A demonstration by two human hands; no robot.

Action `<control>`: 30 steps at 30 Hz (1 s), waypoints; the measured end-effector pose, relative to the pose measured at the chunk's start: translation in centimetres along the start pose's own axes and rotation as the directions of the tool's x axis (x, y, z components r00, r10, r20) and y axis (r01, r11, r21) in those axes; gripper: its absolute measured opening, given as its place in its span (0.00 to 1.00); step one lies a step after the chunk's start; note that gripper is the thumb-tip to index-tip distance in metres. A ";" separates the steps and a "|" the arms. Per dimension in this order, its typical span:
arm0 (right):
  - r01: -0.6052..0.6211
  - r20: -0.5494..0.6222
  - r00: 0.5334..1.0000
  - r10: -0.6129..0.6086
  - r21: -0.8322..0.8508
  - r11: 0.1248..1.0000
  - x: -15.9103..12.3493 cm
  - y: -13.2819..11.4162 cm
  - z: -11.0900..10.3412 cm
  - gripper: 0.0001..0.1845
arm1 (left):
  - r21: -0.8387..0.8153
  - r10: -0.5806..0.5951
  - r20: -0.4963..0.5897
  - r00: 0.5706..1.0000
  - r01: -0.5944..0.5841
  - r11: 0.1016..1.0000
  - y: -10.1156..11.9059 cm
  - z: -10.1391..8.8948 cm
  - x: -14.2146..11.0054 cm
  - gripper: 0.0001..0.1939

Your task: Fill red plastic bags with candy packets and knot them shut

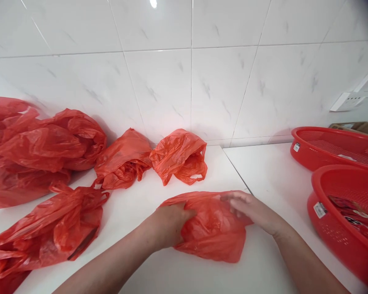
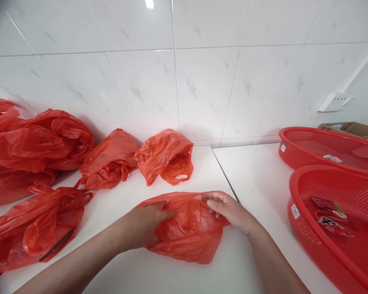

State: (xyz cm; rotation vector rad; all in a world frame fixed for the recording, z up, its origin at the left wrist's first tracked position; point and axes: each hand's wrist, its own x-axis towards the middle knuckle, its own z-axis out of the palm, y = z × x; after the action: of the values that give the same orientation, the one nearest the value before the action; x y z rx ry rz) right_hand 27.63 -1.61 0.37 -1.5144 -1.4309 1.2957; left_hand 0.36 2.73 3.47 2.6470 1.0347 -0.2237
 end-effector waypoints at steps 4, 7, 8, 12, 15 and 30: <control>-0.057 -0.021 0.998 0.063 0.222 0.973 0.8 1.6 -0.6 0.23 | 0.047 0.023 -0.011 1.000 -0.022 0.999 1.0 -0.4 -0.3 0.33; -0.006 0.045 0.999 -0.015 0.428 0.904 0.6 1.8 -0.7 0.22 | 0.048 0.052 -0.089 0.995 -0.048 0.998 1.9 -0.9 -0.7 0.35; 0.009 0.052 0.998 -0.039 0.478 0.878 0.5 1.6 -0.6 0.19 | 0.068 0.072 -0.120 0.990 -0.064 0.996 2.2 -1.2 -0.9 0.33; -0.012 0.004 1.000 0.012 0.586 0.811 0.6 0.8 0.6 0.22 | 0.169 0.209 -0.227 0.951 -0.173 0.970 2.9 -2.0 -1.5 0.20; -0.023 -0.050 0.996 0.069 0.622 0.783 1.1 1.1 1.1 0.20 | 0.232 0.261 -0.338 0.904 -0.189 0.954 2.2 -1.8 -1.7 0.16; 0.133 0.067 0.991 -0.115 -0.536 0.833 -0.5 -2.3 5.0 0.30 | -0.431 -0.223 -0.355 0.908 0.053 0.901 -1.5 2.7 -2.0 0.27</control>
State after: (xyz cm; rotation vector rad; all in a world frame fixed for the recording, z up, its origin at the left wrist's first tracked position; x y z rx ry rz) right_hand 22.21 -2.44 1.22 -1.7142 -1.9986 0.8712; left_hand -2.23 1.65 1.11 2.2701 1.2357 0.4801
